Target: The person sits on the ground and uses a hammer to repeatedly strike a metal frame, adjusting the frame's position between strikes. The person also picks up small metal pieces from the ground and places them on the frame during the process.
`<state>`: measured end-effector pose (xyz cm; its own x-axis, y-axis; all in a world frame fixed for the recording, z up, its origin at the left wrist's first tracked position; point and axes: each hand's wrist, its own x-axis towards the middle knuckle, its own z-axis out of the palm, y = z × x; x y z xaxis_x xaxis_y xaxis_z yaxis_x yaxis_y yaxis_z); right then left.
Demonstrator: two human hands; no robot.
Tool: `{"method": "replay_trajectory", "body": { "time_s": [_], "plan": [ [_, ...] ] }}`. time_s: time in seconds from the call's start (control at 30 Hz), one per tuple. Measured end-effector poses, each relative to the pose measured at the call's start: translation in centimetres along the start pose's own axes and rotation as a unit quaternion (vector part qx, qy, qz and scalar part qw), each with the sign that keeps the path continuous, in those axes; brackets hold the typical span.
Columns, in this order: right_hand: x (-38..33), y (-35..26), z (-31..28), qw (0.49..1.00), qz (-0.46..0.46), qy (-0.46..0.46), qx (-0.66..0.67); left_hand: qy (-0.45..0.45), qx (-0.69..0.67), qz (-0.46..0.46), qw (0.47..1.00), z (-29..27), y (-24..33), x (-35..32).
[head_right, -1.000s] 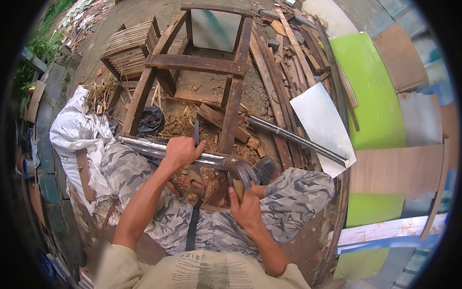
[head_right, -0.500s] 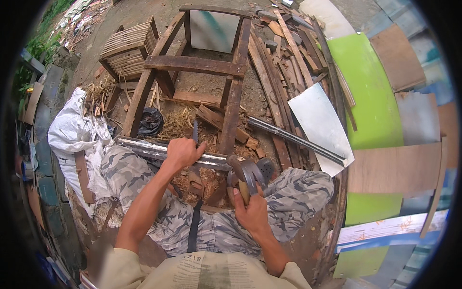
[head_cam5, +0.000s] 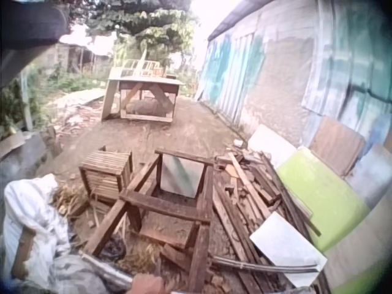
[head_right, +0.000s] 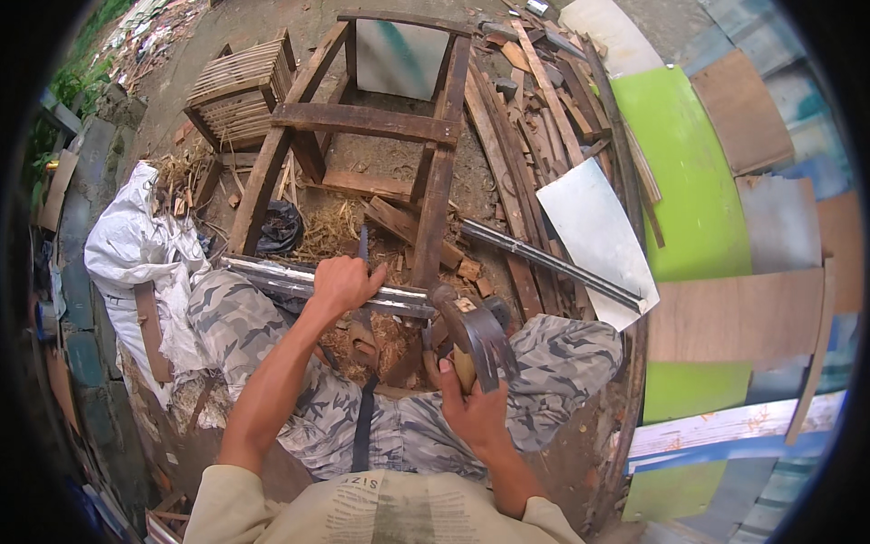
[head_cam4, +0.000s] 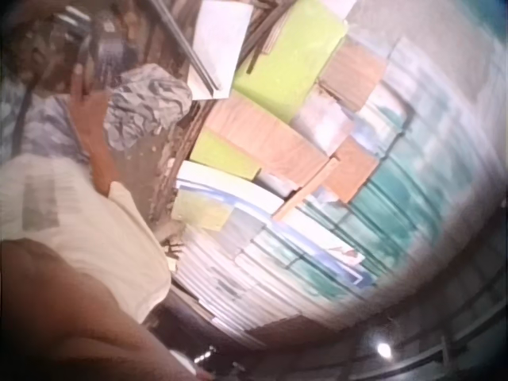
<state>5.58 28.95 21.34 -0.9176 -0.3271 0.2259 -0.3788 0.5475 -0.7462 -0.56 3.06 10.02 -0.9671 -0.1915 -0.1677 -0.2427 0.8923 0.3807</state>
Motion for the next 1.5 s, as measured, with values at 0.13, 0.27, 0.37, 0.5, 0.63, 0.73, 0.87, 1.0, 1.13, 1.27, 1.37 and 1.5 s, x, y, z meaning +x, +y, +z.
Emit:
{"method": "replay_trajectory", "body": {
  "time_s": [0.13, 0.27, 0.37, 0.5, 0.63, 0.73, 0.87, 1.0, 1.13, 1.27, 1.37, 1.5],
  "plan": [
    [-1.8, 1.6, 0.8, 0.995, 0.023, 0.01, 0.097, -0.006, -0.017, -0.006, 1.0, -0.3, 0.5, 0.1],
    [-2.5, 6.3, 4.0, 0.968, 0.198, -0.154, 0.029, -0.005, 0.002, 0.0, 1.0, 0.1, 0.5, 0.2],
    [-1.0, 4.5, 2.4, 0.98, 0.159, -0.122, 0.011, 0.002, -0.003, 0.002, 1.0, 0.1, 0.5, 0.2],
    [1.4, -3.1, -2.2, 0.989, 0.06, -0.003, 0.137, -0.006, -0.006, -0.009, 1.0, -0.1, 0.3, 0.0],
    [1.7, -4.8, -3.7, 0.941, -0.078, 0.141, 0.297, -0.018, -0.009, -0.015, 1.0, -0.4, -0.1, -0.3],
    [-0.9, -0.1, 0.6, 0.955, -0.037, 0.13, 0.262, -0.018, -0.028, -0.008, 0.999, -0.4, 0.5, 0.1],
    [-3.2, 8.6, 4.7, 0.995, 0.02, -0.075, -0.055, 0.007, -0.047, 0.009, 0.999, 0.6, 0.3, 0.0],
    [-0.4, 0.2, 0.1, 0.993, 0.105, -0.019, 0.055, 0.005, -0.047, -0.002, 0.999, 0.8, -0.3, 0.0],
    [1.0, -2.8, -2.1, 0.951, -0.094, 0.112, 0.274, -0.005, -0.043, -0.008, 0.999, 0.3, -0.3, -0.3],
    [-1.8, 3.4, 3.5, 0.979, -0.059, 0.069, 0.18, -0.008, -0.048, 0.007, 0.999, 0.2, 0.4, 0.4],
    [-1.4, 4.3, 4.2, 0.994, 0.097, -0.058, -0.008, -0.033, -0.033, -0.006, 0.999, 0.1, 0.4, -0.1],
    [-1.1, 2.4, 0.8, 0.985, 0.168, 0.004, 0.036, -0.059, -0.014, -0.022, 0.998, -0.5, 0.1, -0.1]
  ]
}}
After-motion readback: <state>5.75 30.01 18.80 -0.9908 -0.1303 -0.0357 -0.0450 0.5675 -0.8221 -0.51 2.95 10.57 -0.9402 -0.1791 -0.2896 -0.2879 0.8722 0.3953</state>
